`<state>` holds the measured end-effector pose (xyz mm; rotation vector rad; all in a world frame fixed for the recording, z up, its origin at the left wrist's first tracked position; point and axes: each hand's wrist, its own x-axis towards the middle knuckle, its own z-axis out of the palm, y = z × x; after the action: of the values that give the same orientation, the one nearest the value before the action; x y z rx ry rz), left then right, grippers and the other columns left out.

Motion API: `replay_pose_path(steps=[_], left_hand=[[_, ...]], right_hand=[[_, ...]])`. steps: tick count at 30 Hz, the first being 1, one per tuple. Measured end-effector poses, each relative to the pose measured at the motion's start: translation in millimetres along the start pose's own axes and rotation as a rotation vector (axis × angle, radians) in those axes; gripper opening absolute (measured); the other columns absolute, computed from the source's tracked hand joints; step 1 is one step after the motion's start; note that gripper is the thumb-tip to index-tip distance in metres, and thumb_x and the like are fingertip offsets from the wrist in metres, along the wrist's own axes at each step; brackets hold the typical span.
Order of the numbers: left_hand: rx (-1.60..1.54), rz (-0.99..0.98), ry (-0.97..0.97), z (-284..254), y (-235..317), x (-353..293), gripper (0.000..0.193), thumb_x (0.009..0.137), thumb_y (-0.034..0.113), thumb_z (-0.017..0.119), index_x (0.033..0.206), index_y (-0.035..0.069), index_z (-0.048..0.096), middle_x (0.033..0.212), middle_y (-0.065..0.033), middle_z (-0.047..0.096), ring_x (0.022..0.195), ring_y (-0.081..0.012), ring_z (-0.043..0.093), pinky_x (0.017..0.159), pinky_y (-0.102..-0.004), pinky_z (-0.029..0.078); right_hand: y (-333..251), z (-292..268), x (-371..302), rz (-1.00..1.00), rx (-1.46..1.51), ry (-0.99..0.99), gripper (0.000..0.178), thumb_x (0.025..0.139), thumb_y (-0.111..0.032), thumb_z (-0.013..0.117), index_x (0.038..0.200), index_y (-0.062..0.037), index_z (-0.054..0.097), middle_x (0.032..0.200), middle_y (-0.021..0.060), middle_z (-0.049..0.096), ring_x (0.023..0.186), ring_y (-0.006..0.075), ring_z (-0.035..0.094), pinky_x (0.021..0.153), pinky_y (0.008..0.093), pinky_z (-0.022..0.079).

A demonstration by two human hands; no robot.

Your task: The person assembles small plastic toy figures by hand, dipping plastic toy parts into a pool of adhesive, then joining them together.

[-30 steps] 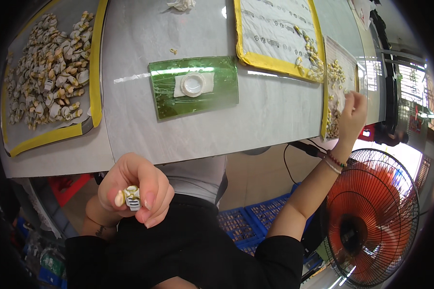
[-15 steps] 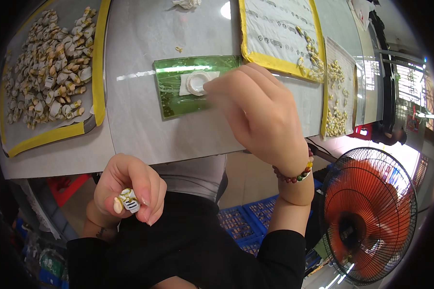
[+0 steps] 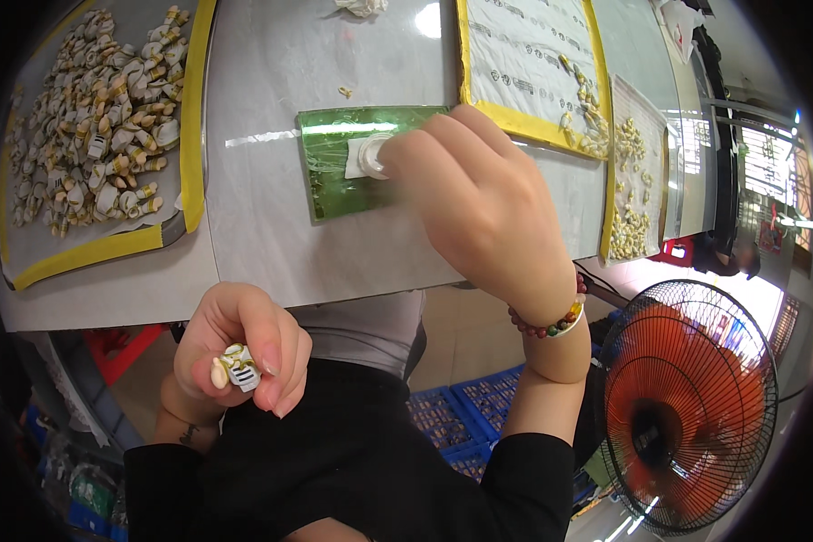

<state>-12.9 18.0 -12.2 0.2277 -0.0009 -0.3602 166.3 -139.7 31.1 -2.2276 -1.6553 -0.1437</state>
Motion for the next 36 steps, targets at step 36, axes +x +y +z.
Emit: replay_pose_path(steps=[36], left_hand=[[1.008,0.655,0.078,13,-6,9,0.033,0.064,0.003,0.079,0.093,-0.004,0.065,0.090,-0.0162,0.066,0.077,-0.0237,0.065,0.060,-0.0276,0.050]], right_hand=[[-75,-4,-27,-0.073,0.547,0.406,0.016,0.059,0.005,0.069,0.072,0.0032,0.060,0.075,0.0131,0.062,0.060,0.0195,0.057,0.044,0.0246,0.045]])
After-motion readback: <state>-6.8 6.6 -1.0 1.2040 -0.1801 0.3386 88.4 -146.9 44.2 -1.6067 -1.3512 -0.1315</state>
